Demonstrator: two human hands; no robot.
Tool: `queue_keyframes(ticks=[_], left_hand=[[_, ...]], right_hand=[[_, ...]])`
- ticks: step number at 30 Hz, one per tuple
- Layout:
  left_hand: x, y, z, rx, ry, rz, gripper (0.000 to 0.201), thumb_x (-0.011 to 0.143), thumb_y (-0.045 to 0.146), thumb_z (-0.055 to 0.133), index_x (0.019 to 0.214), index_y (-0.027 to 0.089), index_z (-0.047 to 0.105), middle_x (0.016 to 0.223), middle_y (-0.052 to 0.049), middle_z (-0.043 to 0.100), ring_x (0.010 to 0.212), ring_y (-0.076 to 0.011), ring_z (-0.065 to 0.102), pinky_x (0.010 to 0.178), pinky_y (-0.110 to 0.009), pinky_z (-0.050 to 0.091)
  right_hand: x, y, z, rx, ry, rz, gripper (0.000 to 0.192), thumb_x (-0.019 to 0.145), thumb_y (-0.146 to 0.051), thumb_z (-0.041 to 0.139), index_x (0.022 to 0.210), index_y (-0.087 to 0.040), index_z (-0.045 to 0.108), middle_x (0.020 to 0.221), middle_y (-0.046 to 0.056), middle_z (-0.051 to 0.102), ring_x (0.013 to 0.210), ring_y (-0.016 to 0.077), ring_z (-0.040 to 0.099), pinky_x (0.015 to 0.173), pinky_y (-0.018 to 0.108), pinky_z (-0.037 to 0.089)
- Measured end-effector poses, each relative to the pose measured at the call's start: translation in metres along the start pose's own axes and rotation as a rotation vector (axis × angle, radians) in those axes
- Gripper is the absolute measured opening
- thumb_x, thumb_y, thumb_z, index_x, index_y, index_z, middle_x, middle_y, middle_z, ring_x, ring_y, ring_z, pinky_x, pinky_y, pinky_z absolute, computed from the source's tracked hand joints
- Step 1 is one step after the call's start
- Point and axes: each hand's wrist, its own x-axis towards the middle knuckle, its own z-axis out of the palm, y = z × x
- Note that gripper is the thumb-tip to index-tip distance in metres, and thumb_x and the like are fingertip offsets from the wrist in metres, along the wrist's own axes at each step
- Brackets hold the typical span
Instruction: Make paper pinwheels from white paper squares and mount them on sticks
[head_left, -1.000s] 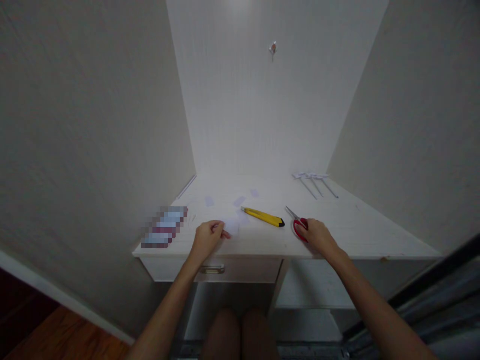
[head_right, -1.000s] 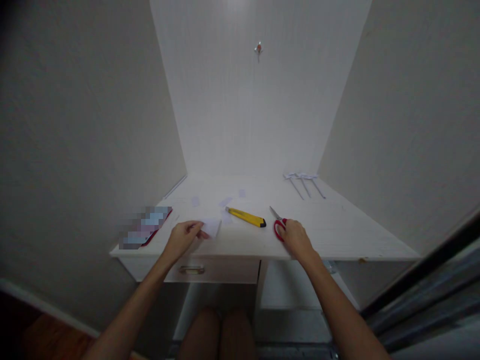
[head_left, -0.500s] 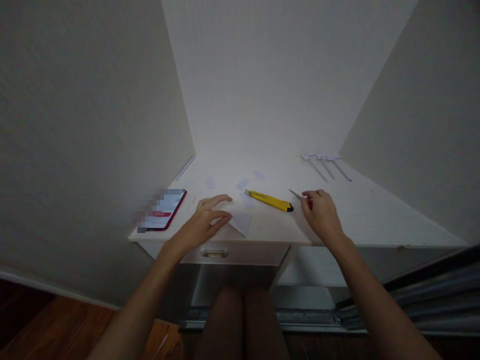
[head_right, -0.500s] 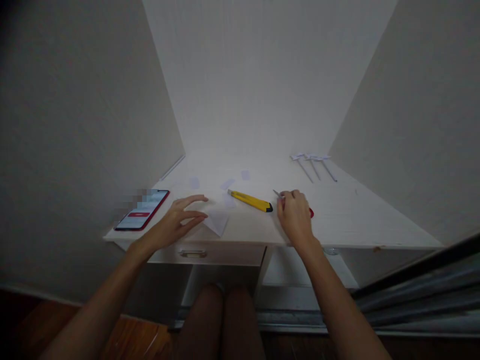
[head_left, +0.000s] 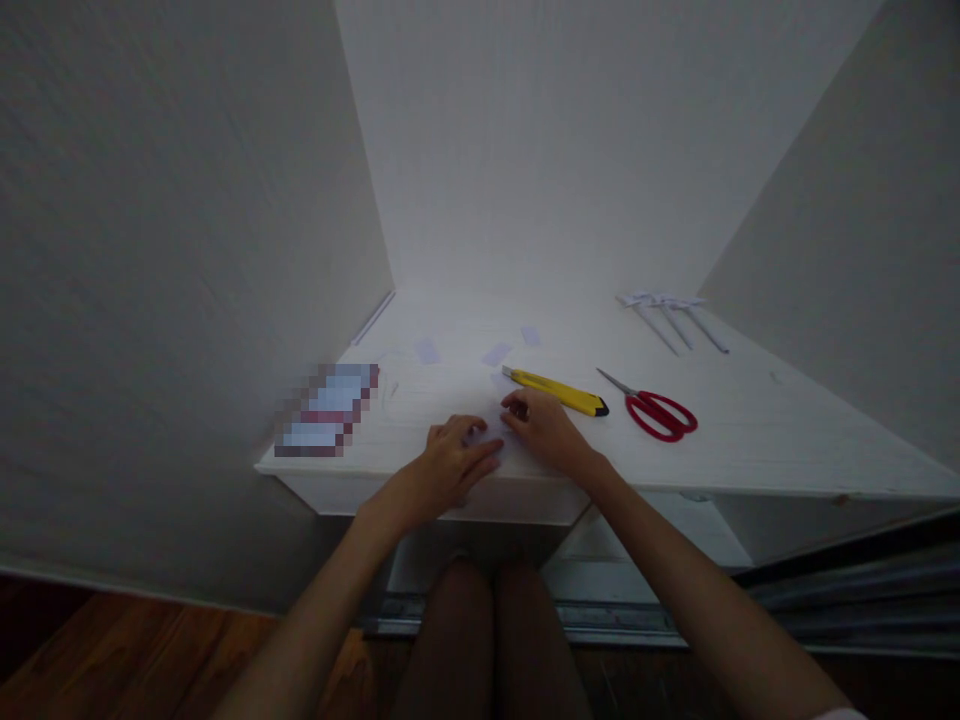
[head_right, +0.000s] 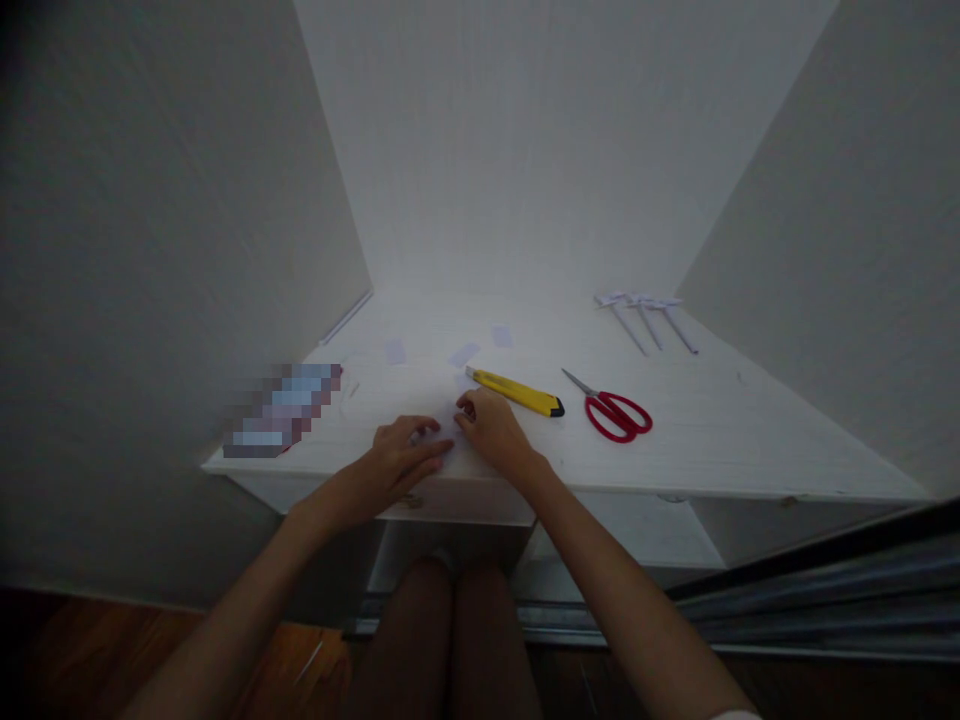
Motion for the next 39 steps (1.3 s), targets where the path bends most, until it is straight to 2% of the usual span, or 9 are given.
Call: queue_keyframes(ticks=[5, 10, 14, 25, 39], left_hand=[[0.002, 0.003, 0.005, 0.08, 0.006, 0.0, 0.033, 0.09, 0.032, 0.035, 0.117, 0.024, 0.051, 0.117, -0.012, 0.048, 0.114, -0.0232, 0.041, 0.091, -0.046, 0.032], [0.0, -0.001, 0.01, 0.092, 0.06, 0.008, 0.035, 0.091, 0.026, 0.031, 0.12, 0.014, 0.045, 0.118, -0.013, 0.052, 0.112, -0.0195, 0.044, 0.092, -0.038, 0.031], [-0.001, -0.005, 0.013, 0.111, 0.091, 0.041, 0.029, 0.09, 0.018, 0.033, 0.112, 0.014, 0.051, 0.117, -0.011, 0.055, 0.113, -0.0188, 0.044, 0.093, -0.036, 0.031], [0.001, -0.003, 0.014, 0.092, 0.118, 0.018, 0.03, 0.089, 0.018, 0.033, 0.112, 0.014, 0.052, 0.114, -0.013, 0.056, 0.109, -0.0193, 0.047, 0.091, -0.038, 0.034], [0.001, 0.0, 0.008, 0.291, -0.046, 0.071, 0.037, 0.084, 0.008, 0.038, 0.119, 0.014, 0.044, 0.121, -0.015, 0.049, 0.115, -0.0222, 0.04, 0.088, -0.038, 0.034]], right_hand=[[0.0, 0.005, -0.003, 0.062, 0.017, -0.196, 0.011, 0.079, -0.014, 0.051, 0.081, -0.014, 0.062, 0.082, 0.007, 0.061, 0.077, 0.0154, 0.055, 0.074, 0.03, 0.043], [-0.004, 0.013, -0.004, -0.023, 0.018, -0.374, 0.017, 0.084, -0.018, 0.048, 0.086, -0.018, 0.065, 0.087, 0.007, 0.061, 0.087, 0.0176, 0.054, 0.081, 0.035, 0.044], [-0.006, 0.017, -0.005, -0.125, -0.01, -0.475, 0.021, 0.085, -0.017, 0.045, 0.089, -0.017, 0.065, 0.088, 0.008, 0.061, 0.087, 0.0182, 0.054, 0.081, 0.035, 0.045], [-0.008, 0.018, -0.007, -0.204, -0.056, -0.537, 0.02, 0.085, -0.013, 0.045, 0.09, -0.014, 0.065, 0.09, 0.009, 0.06, 0.088, 0.0179, 0.052, 0.082, 0.034, 0.044], [-0.01, 0.014, -0.01, -0.251, -0.066, -0.537, 0.02, 0.084, -0.013, 0.046, 0.092, -0.015, 0.064, 0.092, 0.009, 0.06, 0.09, 0.0187, 0.052, 0.084, 0.035, 0.043]])
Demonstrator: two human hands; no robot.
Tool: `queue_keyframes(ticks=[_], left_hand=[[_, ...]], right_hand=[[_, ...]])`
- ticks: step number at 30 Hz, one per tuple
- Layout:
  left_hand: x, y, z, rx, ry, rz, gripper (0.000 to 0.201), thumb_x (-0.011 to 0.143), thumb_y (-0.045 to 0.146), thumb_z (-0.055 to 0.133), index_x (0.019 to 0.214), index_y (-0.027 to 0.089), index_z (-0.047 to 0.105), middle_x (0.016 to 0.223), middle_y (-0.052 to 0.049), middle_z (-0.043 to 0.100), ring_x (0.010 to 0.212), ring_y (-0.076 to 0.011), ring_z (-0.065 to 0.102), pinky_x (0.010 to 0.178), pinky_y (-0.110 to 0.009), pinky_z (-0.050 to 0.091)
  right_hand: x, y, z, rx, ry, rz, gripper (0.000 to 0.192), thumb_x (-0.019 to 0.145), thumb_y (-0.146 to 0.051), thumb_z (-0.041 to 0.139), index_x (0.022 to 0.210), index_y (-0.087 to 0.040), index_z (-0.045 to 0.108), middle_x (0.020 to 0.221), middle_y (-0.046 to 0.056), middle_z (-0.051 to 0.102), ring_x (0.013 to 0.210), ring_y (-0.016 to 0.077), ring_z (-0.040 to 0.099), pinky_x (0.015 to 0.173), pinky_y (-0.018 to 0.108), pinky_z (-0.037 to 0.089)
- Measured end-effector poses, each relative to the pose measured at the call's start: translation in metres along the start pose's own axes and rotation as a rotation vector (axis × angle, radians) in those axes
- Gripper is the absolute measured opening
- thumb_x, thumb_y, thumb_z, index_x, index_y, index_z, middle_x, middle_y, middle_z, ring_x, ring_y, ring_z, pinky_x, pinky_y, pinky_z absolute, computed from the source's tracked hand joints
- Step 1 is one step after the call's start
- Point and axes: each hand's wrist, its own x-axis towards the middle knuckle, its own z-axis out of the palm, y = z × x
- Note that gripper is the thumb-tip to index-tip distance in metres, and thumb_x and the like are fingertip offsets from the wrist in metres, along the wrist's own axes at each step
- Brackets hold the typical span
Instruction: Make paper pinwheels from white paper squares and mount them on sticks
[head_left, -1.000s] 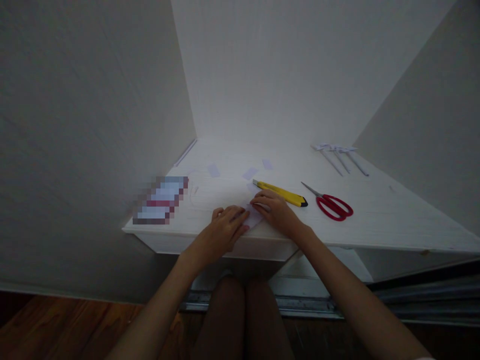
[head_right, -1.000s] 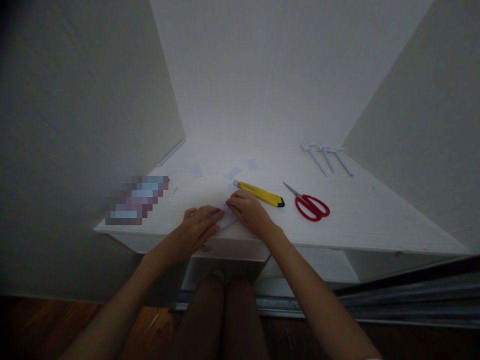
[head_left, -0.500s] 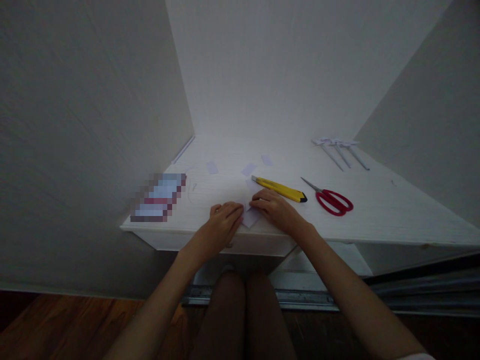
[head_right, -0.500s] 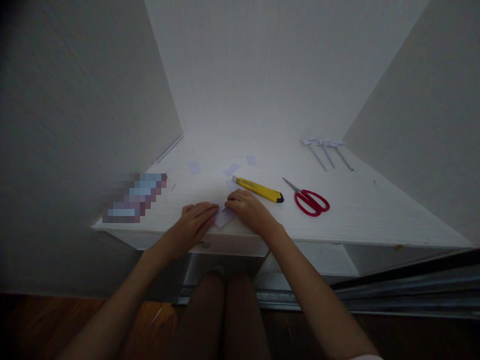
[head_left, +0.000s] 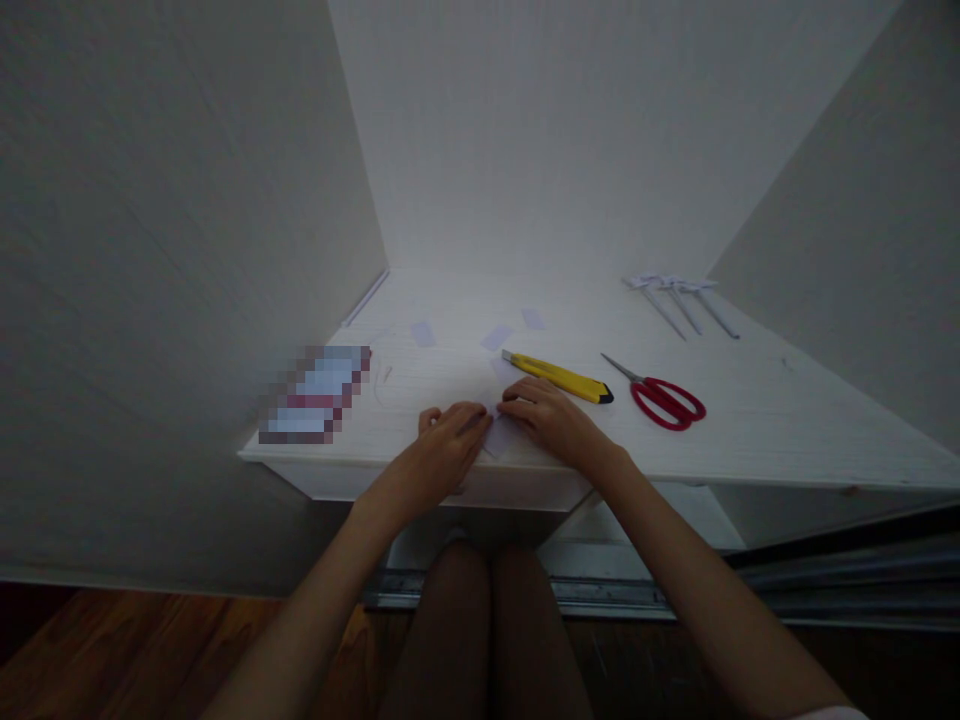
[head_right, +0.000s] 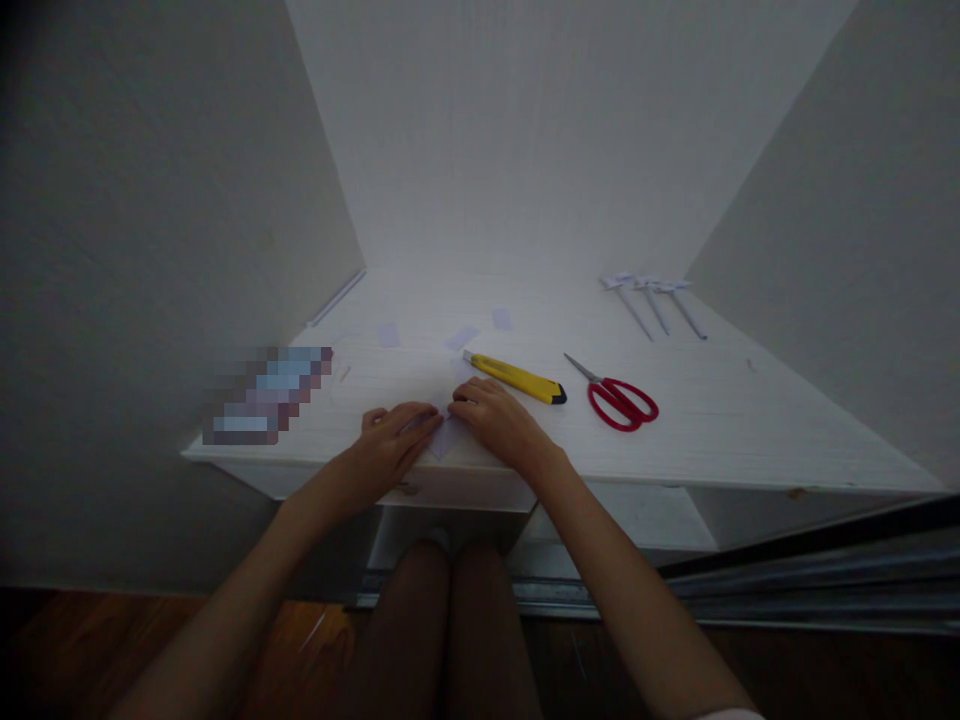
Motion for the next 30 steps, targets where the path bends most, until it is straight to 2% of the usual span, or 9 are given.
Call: queue_keyframes(ticks=[3, 6, 8, 11, 15, 20, 24, 30], left_hand=[[0.002, 0.002, -0.005, 0.044, -0.015, 0.021, 0.032, 0.086, 0.011, 0.034, 0.115, 0.014, 0.047, 0.122, -0.013, 0.047, 0.112, -0.0231, 0.041, 0.086, -0.038, 0.036], [0.008, 0.009, -0.007, 0.037, -0.011, -0.012, 0.032, 0.091, 0.023, 0.028, 0.111, 0.01, 0.049, 0.115, -0.015, 0.05, 0.103, -0.0236, 0.045, 0.081, -0.038, 0.039], [0.015, 0.018, -0.005, 0.034, -0.01, -0.06, 0.036, 0.091, 0.031, 0.029, 0.106, 0.007, 0.051, 0.108, -0.016, 0.051, 0.099, -0.0246, 0.046, 0.079, -0.038, 0.04], [0.024, 0.035, 0.0, 0.055, 0.006, -0.194, 0.044, 0.089, 0.039, 0.032, 0.102, 0.003, 0.053, 0.101, -0.018, 0.052, 0.096, -0.0263, 0.046, 0.079, -0.039, 0.041], [0.028, 0.047, 0.006, 0.067, 0.038, -0.309, 0.051, 0.088, 0.042, 0.032, 0.108, -0.002, 0.05, 0.105, -0.022, 0.052, 0.099, -0.0274, 0.047, 0.08, -0.039, 0.041], [0.023, 0.044, 0.005, 0.054, 0.066, -0.274, 0.05, 0.088, 0.041, 0.033, 0.115, 0.002, 0.046, 0.117, -0.022, 0.048, 0.105, -0.0273, 0.045, 0.084, -0.041, 0.041], [0.022, 0.044, 0.004, 0.03, 0.04, -0.274, 0.052, 0.087, 0.042, 0.036, 0.117, 0.0, 0.044, 0.117, -0.021, 0.049, 0.106, -0.0281, 0.045, 0.085, -0.041, 0.04], [0.023, 0.045, 0.004, -0.002, 0.046, -0.279, 0.05, 0.087, 0.042, 0.035, 0.115, 0.001, 0.044, 0.112, -0.02, 0.05, 0.106, -0.0274, 0.043, 0.082, -0.041, 0.041]], right_hand=[[-0.005, 0.0, -0.002, 0.051, 0.082, 0.111, 0.022, 0.084, -0.015, 0.046, 0.097, -0.015, 0.063, 0.095, 0.009, 0.06, 0.094, 0.0201, 0.052, 0.087, 0.037, 0.041], [-0.012, 0.002, -0.003, 0.08, 0.189, 0.333, 0.022, 0.082, -0.015, 0.046, 0.096, -0.014, 0.063, 0.096, 0.011, 0.059, 0.095, 0.0217, 0.052, 0.088, 0.038, 0.04], [-0.015, 0.002, -0.003, 0.088, 0.187, 0.466, 0.021, 0.081, -0.017, 0.048, 0.093, -0.012, 0.064, 0.093, 0.013, 0.058, 0.092, 0.0225, 0.051, 0.085, 0.038, 0.04], [-0.015, 0.0, -0.001, 0.07, 0.121, 0.585, 0.024, 0.08, -0.023, 0.05, 0.093, -0.01, 0.064, 0.09, 0.013, 0.056, 0.091, 0.0235, 0.049, 0.083, 0.038, 0.039], [-0.004, -0.009, 0.007, 0.047, 0.064, 0.64, 0.029, 0.079, -0.028, 0.052, 0.1, -0.011, 0.061, 0.097, 0.014, 0.053, 0.094, 0.0256, 0.047, 0.082, 0.039, 0.036], [0.006, -0.016, 0.015, 0.049, 0.06, 0.688, 0.029, 0.078, -0.031, 0.052, 0.101, -0.013, 0.058, 0.103, 0.014, 0.052, 0.099, 0.0276, 0.044, 0.081, 0.04, 0.034], [0.008, -0.015, 0.017, 0.078, 0.09, 0.737, 0.025, 0.076, -0.029, 0.051, 0.095, -0.013, 0.057, 0.101, 0.013, 0.053, 0.098, 0.0278, 0.045, 0.082, 0.041, 0.032], [0.011, -0.012, 0.019, 0.245, 0.181, 0.757, 0.018, 0.073, -0.021, 0.054, 0.089, -0.013, 0.056, 0.087, 0.009, 0.06, 0.084, 0.022, 0.052, 0.077, 0.039, 0.037]])
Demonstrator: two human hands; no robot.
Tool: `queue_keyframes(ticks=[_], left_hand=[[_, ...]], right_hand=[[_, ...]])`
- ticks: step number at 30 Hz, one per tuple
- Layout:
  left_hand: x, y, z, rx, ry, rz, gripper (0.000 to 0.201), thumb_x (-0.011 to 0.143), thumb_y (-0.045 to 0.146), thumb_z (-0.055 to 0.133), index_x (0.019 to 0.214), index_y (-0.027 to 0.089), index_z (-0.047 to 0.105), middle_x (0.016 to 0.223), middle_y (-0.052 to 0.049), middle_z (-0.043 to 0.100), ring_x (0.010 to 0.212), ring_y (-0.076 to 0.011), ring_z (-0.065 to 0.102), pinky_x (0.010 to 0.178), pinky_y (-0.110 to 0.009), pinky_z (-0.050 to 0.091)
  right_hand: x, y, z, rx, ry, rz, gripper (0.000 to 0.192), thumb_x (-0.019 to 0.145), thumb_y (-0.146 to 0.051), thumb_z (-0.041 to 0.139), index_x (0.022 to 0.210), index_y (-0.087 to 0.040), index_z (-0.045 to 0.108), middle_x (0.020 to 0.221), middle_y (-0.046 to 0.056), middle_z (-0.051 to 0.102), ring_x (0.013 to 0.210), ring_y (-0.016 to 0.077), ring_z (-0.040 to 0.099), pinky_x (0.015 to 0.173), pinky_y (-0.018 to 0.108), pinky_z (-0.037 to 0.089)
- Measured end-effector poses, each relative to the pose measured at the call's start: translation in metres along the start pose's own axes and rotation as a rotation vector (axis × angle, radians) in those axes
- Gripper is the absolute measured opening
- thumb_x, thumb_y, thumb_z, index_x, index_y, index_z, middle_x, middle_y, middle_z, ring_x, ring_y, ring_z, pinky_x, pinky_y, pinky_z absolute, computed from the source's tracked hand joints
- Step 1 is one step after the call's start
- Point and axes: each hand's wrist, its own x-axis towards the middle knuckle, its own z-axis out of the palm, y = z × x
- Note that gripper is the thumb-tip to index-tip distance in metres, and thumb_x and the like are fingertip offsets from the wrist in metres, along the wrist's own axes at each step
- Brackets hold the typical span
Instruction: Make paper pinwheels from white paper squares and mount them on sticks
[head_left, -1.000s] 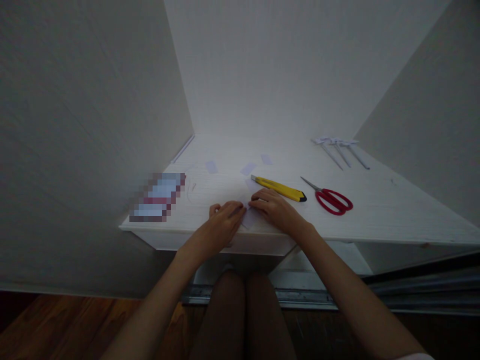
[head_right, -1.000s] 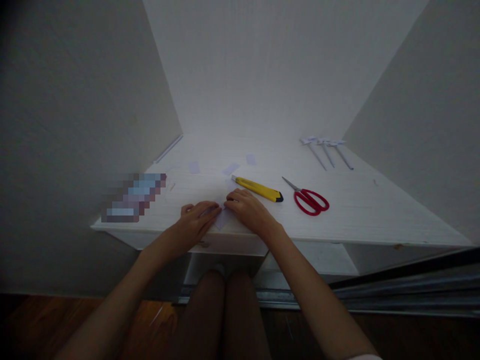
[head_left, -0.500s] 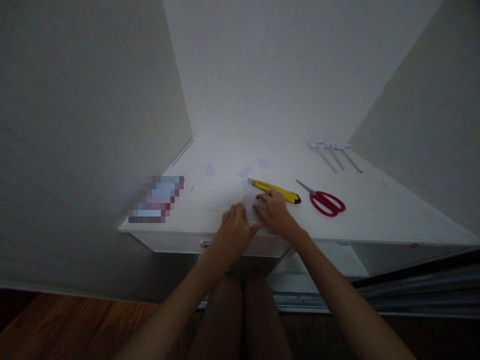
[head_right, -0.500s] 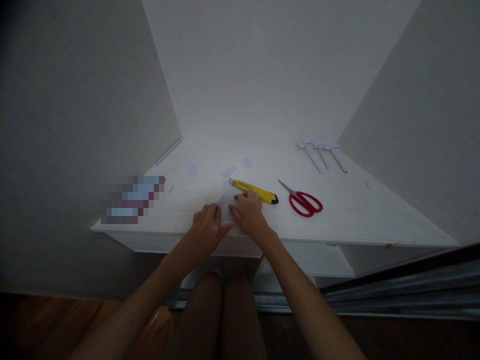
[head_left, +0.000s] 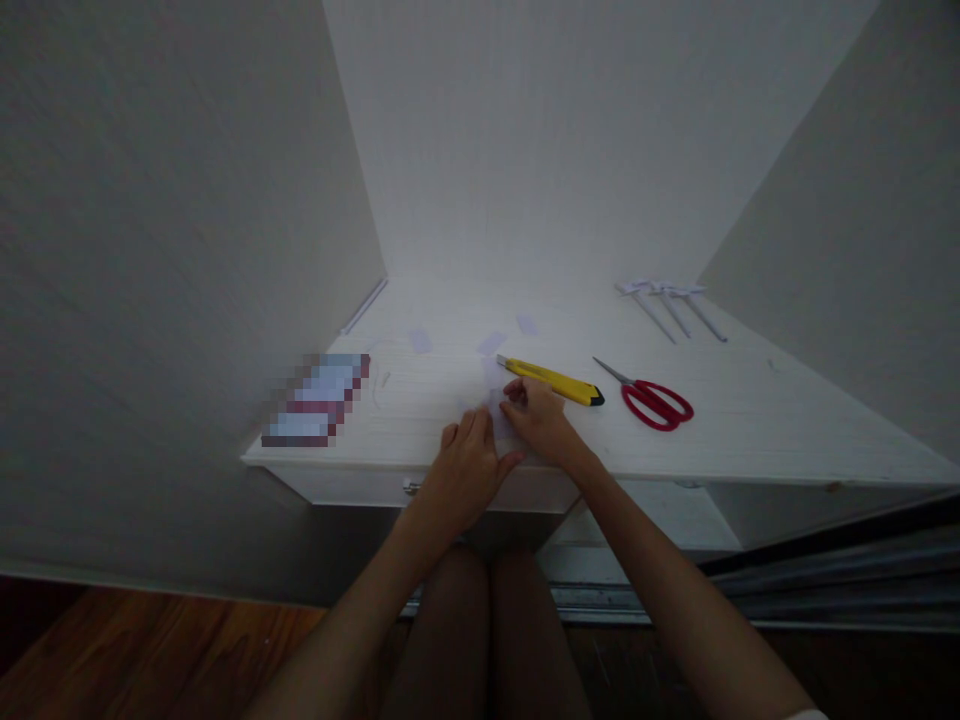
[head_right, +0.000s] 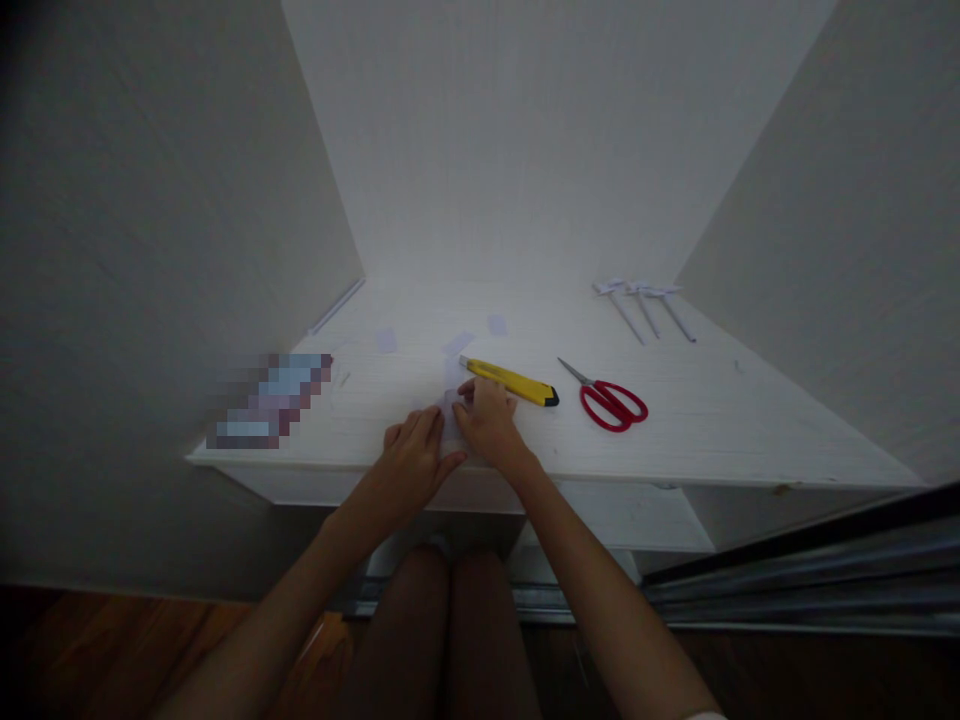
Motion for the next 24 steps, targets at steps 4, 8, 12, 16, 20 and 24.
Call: queue_keyframes(ticks=[4, 8, 12, 16, 20, 24], left_hand=[[0.0, -0.001, 0.0, -0.008, 0.001, -0.001, 0.048, 0.087, 0.042, 0.035, 0.114, 0.002, 0.045, 0.11, -0.019, 0.05, 0.105, -0.0266, 0.043, 0.081, -0.04, 0.04], [-0.002, -0.003, -0.001, 0.034, 0.006, 0.001, 0.049, 0.088, 0.043, 0.034, 0.114, 0.004, 0.046, 0.113, -0.018, 0.05, 0.104, -0.0267, 0.043, 0.082, -0.041, 0.038], [-0.005, -0.004, -0.003, 0.075, 0.023, -0.019, 0.047, 0.089, 0.041, 0.03, 0.117, 0.006, 0.045, 0.118, -0.016, 0.049, 0.105, -0.0263, 0.043, 0.083, -0.042, 0.035], [-0.006, -0.003, -0.003, 0.066, 0.039, -0.04, 0.048, 0.09, 0.041, 0.027, 0.12, 0.007, 0.043, 0.12, -0.016, 0.049, 0.107, -0.0256, 0.043, 0.085, -0.043, 0.033], [-0.007, -0.003, -0.002, 0.049, 0.036, -0.043, 0.047, 0.09, 0.042, 0.028, 0.119, 0.009, 0.044, 0.121, -0.015, 0.049, 0.109, -0.0258, 0.042, 0.087, -0.044, 0.031], [-0.007, -0.004, -0.004, 0.022, 0.03, -0.032, 0.043, 0.09, 0.039, 0.028, 0.116, 0.01, 0.046, 0.118, -0.015, 0.05, 0.107, -0.0253, 0.043, 0.086, -0.044, 0.031]], right_hand=[[-0.002, -0.001, -0.002, 0.141, 0.016, -0.084, 0.01, 0.075, -0.017, 0.054, 0.083, -0.012, 0.058, 0.078, 0.007, 0.061, 0.072, 0.0167, 0.055, 0.072, 0.034, 0.042], [-0.005, -0.003, -0.008, 0.206, 0.031, -0.26, 0.009, 0.078, -0.015, 0.053, 0.08, -0.014, 0.061, 0.078, 0.006, 0.062, 0.074, 0.0149, 0.057, 0.073, 0.03, 0.044], [-0.006, -0.001, -0.01, 0.105, -0.006, -0.349, 0.014, 0.08, -0.013, 0.051, 0.084, -0.015, 0.065, 0.084, 0.007, 0.062, 0.079, 0.0162, 0.057, 0.077, 0.032, 0.045], [-0.006, 0.005, -0.01, 0.01, -0.04, -0.44, 0.018, 0.081, -0.013, 0.05, 0.088, -0.015, 0.066, 0.086, 0.008, 0.061, 0.082, 0.0173, 0.056, 0.078, 0.033, 0.044], [-0.006, 0.007, -0.009, -0.034, -0.049, -0.486, 0.017, 0.081, -0.014, 0.051, 0.087, -0.014, 0.067, 0.087, 0.009, 0.062, 0.085, 0.0186, 0.055, 0.08, 0.034, 0.044], [-0.006, 0.008, -0.01, 0.023, -0.051, -0.501, 0.017, 0.081, -0.013, 0.051, 0.086, -0.014, 0.067, 0.087, 0.008, 0.062, 0.084, 0.017, 0.055, 0.08, 0.032, 0.045]])
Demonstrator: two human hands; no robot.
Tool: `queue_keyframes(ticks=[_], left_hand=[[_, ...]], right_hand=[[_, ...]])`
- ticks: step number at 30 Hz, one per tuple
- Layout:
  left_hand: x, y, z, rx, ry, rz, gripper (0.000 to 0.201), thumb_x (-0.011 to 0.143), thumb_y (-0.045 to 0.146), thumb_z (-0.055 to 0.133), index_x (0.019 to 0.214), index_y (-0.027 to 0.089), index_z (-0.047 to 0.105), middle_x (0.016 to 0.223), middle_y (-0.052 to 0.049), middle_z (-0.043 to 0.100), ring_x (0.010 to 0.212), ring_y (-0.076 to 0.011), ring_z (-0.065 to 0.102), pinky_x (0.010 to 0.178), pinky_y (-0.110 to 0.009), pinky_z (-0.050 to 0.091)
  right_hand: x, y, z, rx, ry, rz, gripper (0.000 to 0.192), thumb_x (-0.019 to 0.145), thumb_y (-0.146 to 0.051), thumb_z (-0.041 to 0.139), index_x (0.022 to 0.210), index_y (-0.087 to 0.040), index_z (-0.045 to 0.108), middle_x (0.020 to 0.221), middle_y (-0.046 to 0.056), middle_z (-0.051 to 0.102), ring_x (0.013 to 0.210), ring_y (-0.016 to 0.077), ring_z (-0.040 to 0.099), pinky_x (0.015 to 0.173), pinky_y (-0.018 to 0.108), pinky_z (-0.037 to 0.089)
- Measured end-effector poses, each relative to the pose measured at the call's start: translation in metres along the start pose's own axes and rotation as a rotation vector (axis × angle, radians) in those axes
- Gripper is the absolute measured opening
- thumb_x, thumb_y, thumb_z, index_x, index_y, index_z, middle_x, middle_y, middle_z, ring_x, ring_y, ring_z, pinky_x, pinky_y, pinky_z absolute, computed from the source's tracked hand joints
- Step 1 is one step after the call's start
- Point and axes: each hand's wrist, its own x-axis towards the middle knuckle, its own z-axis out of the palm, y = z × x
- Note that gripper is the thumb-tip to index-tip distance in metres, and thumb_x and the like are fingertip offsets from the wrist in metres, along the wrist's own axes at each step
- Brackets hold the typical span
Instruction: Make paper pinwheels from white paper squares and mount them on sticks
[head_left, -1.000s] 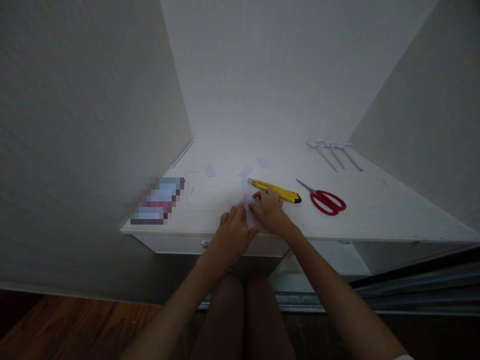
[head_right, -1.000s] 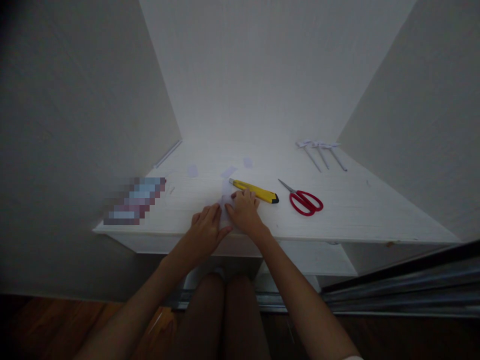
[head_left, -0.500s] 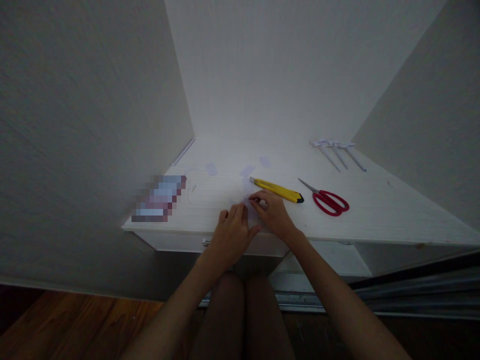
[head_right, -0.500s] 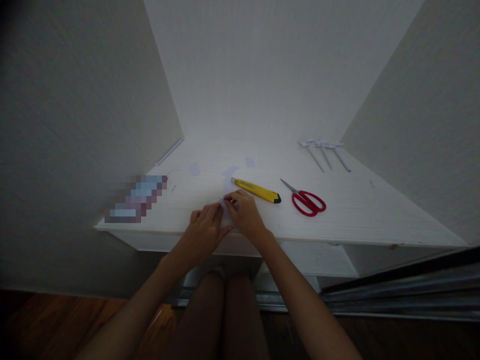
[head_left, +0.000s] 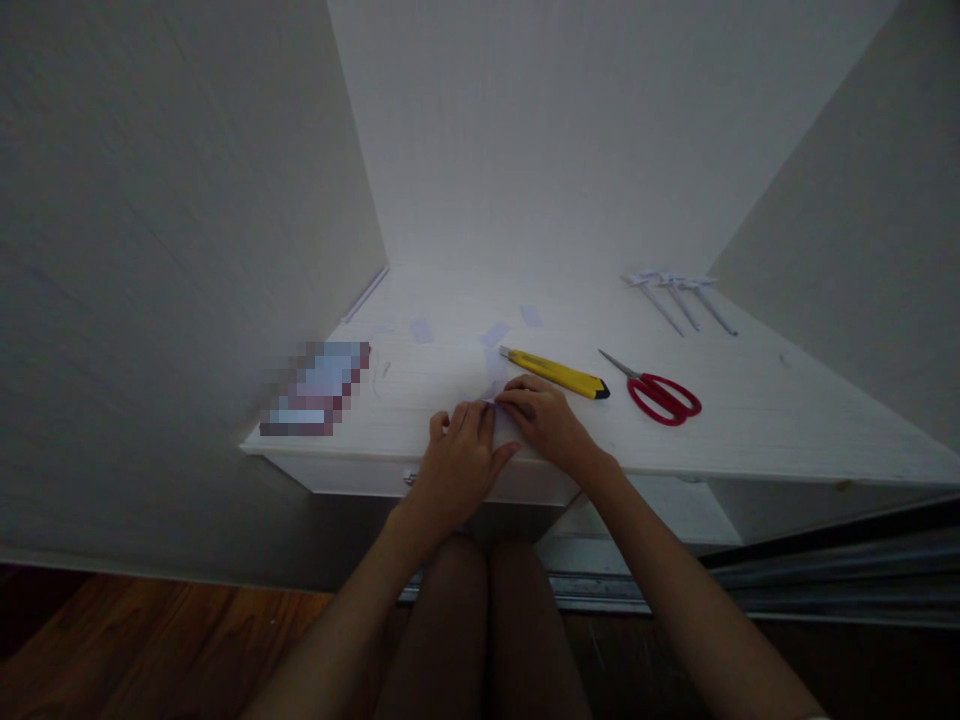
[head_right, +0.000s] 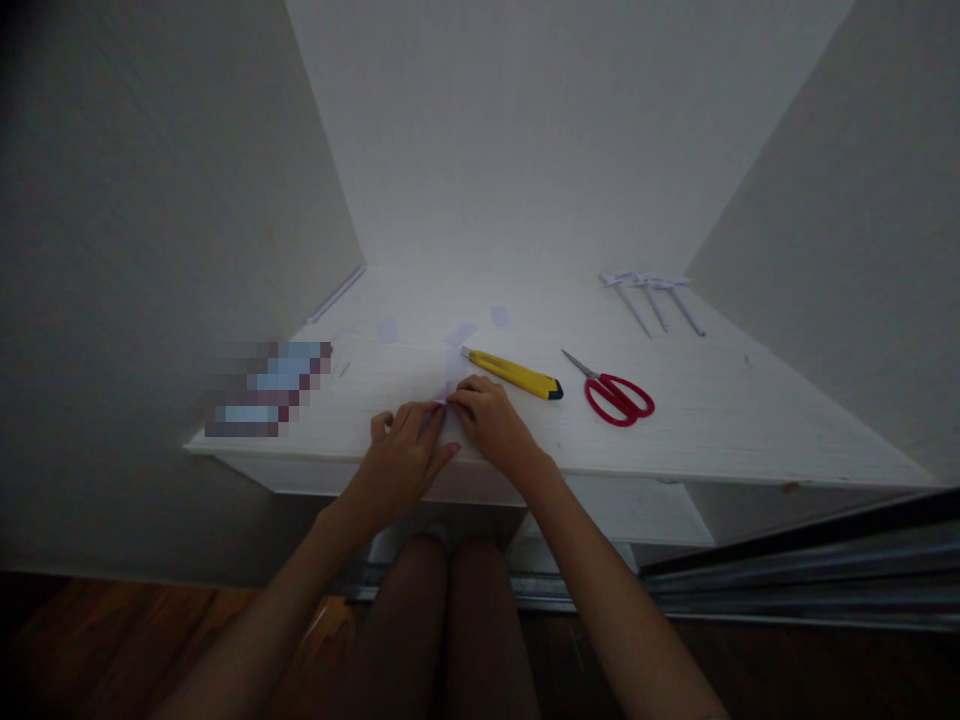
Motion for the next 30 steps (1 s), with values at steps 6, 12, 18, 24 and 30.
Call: queue_keyframes(ticks=[6, 12, 18, 24, 30], left_hand=[[0.002, -0.004, -0.003, -0.12, -0.012, -0.02, 0.035, 0.091, 0.032, 0.026, 0.11, 0.011, 0.048, 0.112, -0.012, 0.054, 0.106, -0.0229, 0.044, 0.087, -0.042, 0.032], [0.005, -0.014, -0.005, -0.282, -0.014, -0.043, 0.029, 0.092, 0.025, 0.025, 0.104, 0.012, 0.048, 0.107, -0.009, 0.055, 0.103, -0.0197, 0.046, 0.088, -0.037, 0.035], [0.005, -0.02, -0.004, -0.29, -0.012, 0.006, 0.029, 0.091, 0.021, 0.026, 0.106, 0.011, 0.049, 0.109, -0.01, 0.055, 0.104, -0.0192, 0.045, 0.089, -0.036, 0.037], [0.005, -0.021, 0.001, -0.259, 0.016, 0.042, 0.032, 0.091, 0.021, 0.026, 0.109, 0.01, 0.05, 0.111, -0.011, 0.054, 0.106, -0.0192, 0.045, 0.09, -0.037, 0.037], [0.008, -0.021, 0.002, -0.205, -0.032, 0.046, 0.033, 0.09, 0.024, 0.029, 0.113, 0.011, 0.048, 0.114, -0.014, 0.051, 0.108, -0.0204, 0.043, 0.088, -0.037, 0.038]], right_hand=[[-0.001, 0.0, -0.002, 0.011, -0.029, 0.001, 0.019, 0.08, -0.012, 0.051, 0.088, -0.015, 0.067, 0.089, 0.008, 0.062, 0.087, 0.017, 0.054, 0.082, 0.032, 0.043], [-0.002, -0.004, -0.004, -0.024, -0.079, 0.011, 0.022, 0.081, -0.011, 0.048, 0.091, -0.017, 0.067, 0.091, 0.007, 0.061, 0.091, 0.0174, 0.053, 0.085, 0.033, 0.04], [-0.001, -0.004, -0.002, -0.072, -0.081, -0.004, 0.022, 0.081, -0.011, 0.049, 0.091, -0.017, 0.067, 0.093, 0.008, 0.06, 0.092, 0.0181, 0.052, 0.085, 0.035, 0.039], [-0.002, -0.002, -0.003, -0.068, -0.08, -0.01, 0.022, 0.081, -0.01, 0.049, 0.092, -0.017, 0.067, 0.093, 0.007, 0.061, 0.092, 0.0181, 0.051, 0.085, 0.035, 0.039], [-0.002, -0.002, -0.002, -0.048, -0.079, 0.002, 0.022, 0.081, -0.011, 0.048, 0.092, -0.017, 0.066, 0.094, 0.007, 0.061, 0.094, 0.0186, 0.051, 0.086, 0.035, 0.039]])
